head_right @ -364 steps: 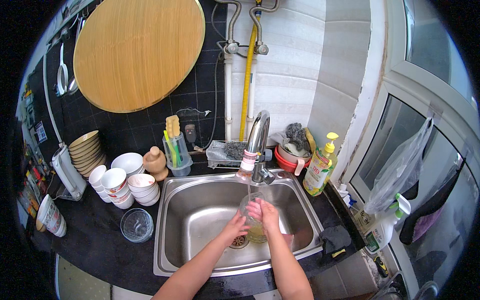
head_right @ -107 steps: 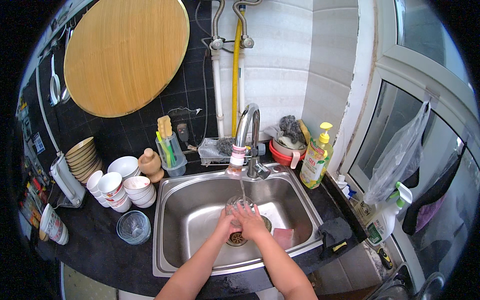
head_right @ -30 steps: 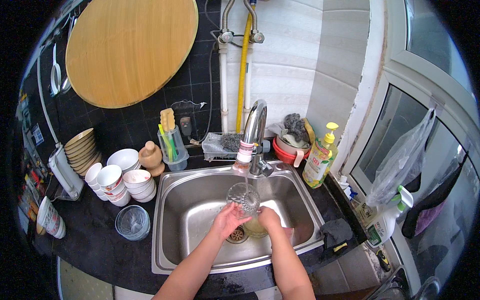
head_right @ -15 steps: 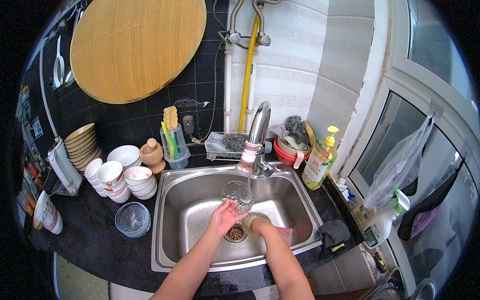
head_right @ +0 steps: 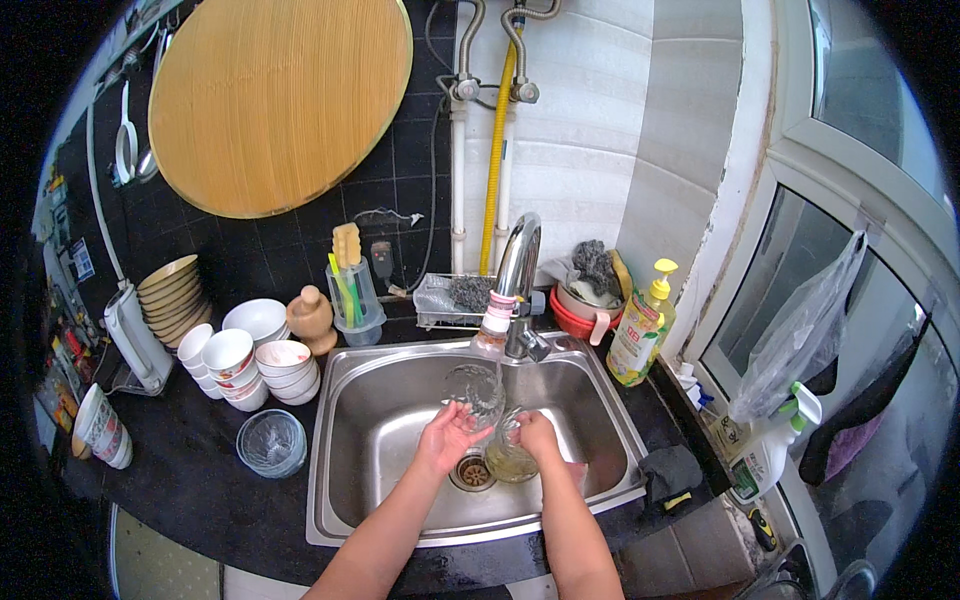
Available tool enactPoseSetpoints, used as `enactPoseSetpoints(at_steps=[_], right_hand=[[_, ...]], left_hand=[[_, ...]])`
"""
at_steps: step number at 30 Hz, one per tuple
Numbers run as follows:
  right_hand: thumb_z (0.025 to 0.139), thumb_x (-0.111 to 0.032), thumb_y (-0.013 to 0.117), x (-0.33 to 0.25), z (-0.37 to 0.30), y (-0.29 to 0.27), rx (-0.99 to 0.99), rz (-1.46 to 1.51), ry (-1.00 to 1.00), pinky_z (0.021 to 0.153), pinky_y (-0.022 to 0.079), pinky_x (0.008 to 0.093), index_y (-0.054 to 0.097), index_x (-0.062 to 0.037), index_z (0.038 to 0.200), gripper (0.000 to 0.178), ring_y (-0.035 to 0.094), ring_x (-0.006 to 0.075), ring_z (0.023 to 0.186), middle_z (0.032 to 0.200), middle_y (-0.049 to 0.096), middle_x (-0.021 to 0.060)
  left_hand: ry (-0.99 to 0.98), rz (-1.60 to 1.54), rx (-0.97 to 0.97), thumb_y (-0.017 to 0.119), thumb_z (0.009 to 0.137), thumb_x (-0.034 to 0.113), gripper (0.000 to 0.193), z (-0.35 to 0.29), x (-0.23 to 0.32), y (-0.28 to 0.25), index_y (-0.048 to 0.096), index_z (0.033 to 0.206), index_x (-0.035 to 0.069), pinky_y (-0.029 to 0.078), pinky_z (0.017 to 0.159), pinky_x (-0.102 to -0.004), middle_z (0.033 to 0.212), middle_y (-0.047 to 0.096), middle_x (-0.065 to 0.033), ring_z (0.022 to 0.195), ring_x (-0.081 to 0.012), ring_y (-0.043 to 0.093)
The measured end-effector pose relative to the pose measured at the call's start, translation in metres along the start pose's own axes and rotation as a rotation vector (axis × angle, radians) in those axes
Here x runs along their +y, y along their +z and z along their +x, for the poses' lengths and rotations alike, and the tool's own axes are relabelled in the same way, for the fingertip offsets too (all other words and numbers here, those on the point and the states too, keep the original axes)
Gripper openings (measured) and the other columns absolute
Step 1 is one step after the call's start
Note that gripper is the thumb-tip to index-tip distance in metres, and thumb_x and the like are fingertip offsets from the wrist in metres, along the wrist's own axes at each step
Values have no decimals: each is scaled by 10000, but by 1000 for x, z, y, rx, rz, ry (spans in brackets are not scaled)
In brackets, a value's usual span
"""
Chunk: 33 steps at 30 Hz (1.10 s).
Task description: The person washes several clear glass bowls in a kitchen sink using a pink sponge and running water. They scrub the interior and exterior of each bowl, rinse them thoroughly, and place the cleaned items on the countertop to the left of the sink.
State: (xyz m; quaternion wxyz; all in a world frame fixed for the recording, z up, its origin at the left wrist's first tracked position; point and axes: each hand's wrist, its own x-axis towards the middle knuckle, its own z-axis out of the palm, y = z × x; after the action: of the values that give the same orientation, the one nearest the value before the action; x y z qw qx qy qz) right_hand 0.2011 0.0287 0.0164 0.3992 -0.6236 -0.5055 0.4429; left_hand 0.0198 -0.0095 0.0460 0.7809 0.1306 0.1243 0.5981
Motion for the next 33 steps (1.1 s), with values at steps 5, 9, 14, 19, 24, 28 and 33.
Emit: enactPoseSetpoints(at_steps=[5,9,14,19,24,28,33], right_hand=[[901,-161,374,-1,4,-3,-64,397,115,475,465,293,498,27,1002,246,595,190,566,760,618,142],[907,-162,362,-2,5,-1,-170,625,167,564,492,307,475,10,1040,245,608,217,704,878,607,158],[911,-173,361,-6,4,-2,-342,898,210,691,506,338,418,10,1092,263,598,263,853,1009,568,197],[909,-177,365,2,7,-5,-429,1050,218,692,511,338,445,-26,1033,211,586,273,894,1041,565,163],[913,-179,353,3,6,-4,-460,1130,214,703,511,340,452,-42,999,190,584,269,906,1050,563,169],[913,-188,356,4,8,-4,-464,1128,224,702,507,345,459,-59,990,183,587,255,896,1054,566,162],[908,-191,361,8,10,-3,-487,1108,228,690,505,345,459,-66,1007,188,590,252,884,1060,566,157]], left_hand=[[94,44,118,535,839,182,61,-6,7,2,533,806,131,370,862,-565,821,609,-26,765,-167,557],[126,208,173,530,841,189,74,-12,27,10,542,795,133,367,859,-573,821,610,-19,766,-163,557],[114,300,193,548,832,204,99,-40,57,20,496,858,124,403,820,-549,873,575,-33,787,-163,526],[47,301,189,542,835,204,107,-68,87,22,505,862,107,403,821,-562,842,589,-30,773,-174,538],[61,289,180,536,840,204,109,-92,105,34,526,830,96,411,812,-564,834,597,-35,766,-169,550],[41,298,124,535,842,210,115,-104,112,35,531,823,97,427,797,-552,838,599,-39,773,-163,554],[147,723,257,568,825,210,127,-127,112,65,525,819,91,452,750,-409,839,599,-39,743,-135,544]])
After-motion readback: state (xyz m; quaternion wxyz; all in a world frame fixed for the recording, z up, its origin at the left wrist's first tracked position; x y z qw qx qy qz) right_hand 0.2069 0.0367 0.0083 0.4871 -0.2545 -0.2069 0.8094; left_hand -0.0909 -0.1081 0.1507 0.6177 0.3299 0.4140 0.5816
